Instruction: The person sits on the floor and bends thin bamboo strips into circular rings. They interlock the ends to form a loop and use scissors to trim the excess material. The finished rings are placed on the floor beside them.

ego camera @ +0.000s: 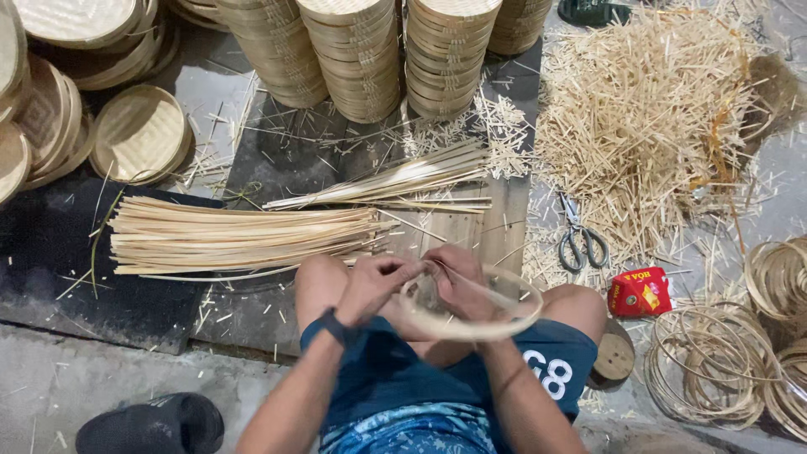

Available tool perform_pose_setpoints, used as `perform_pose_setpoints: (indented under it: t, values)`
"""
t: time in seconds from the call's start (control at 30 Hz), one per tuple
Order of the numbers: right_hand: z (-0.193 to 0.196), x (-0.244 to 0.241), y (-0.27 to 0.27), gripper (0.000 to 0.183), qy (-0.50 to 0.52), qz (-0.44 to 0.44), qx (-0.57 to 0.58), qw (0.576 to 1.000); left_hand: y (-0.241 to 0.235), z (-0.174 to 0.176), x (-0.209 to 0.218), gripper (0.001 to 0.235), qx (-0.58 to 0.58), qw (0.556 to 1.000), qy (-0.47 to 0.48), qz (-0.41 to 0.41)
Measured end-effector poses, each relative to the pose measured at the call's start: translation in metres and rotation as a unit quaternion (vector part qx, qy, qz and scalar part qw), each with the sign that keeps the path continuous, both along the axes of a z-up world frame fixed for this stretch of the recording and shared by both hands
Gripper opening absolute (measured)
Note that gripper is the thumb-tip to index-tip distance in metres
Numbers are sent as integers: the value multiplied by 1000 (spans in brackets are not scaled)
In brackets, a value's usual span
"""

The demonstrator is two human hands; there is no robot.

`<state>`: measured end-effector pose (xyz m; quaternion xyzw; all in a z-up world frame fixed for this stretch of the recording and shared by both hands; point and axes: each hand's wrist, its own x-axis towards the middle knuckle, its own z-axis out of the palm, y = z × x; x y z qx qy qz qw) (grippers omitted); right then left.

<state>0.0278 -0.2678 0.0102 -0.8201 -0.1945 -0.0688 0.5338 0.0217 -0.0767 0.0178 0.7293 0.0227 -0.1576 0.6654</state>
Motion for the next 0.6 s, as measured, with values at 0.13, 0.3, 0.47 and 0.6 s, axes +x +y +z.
perform_pose_setpoints:
  t: [0.13, 0.3, 0.47, 0.6]
  values:
    - [12, -2, -7, 14, -175, 33, -130, 975, 1, -57, 13, 18, -195, 972, 116, -56]
    - [26, -4, -6, 13, -24, 1, 8, 1000, -20, -95, 11, 14, -145, 987, 28, 70]
    - [33, -12, 1, 6, 78, -150, 101, 980, -25, -81, -3, 15, -355, 925, 119, 61]
    - [40, -12, 1, 7, 18, -167, 47, 985, -32, -51, -7, 19, -300, 934, 168, 92]
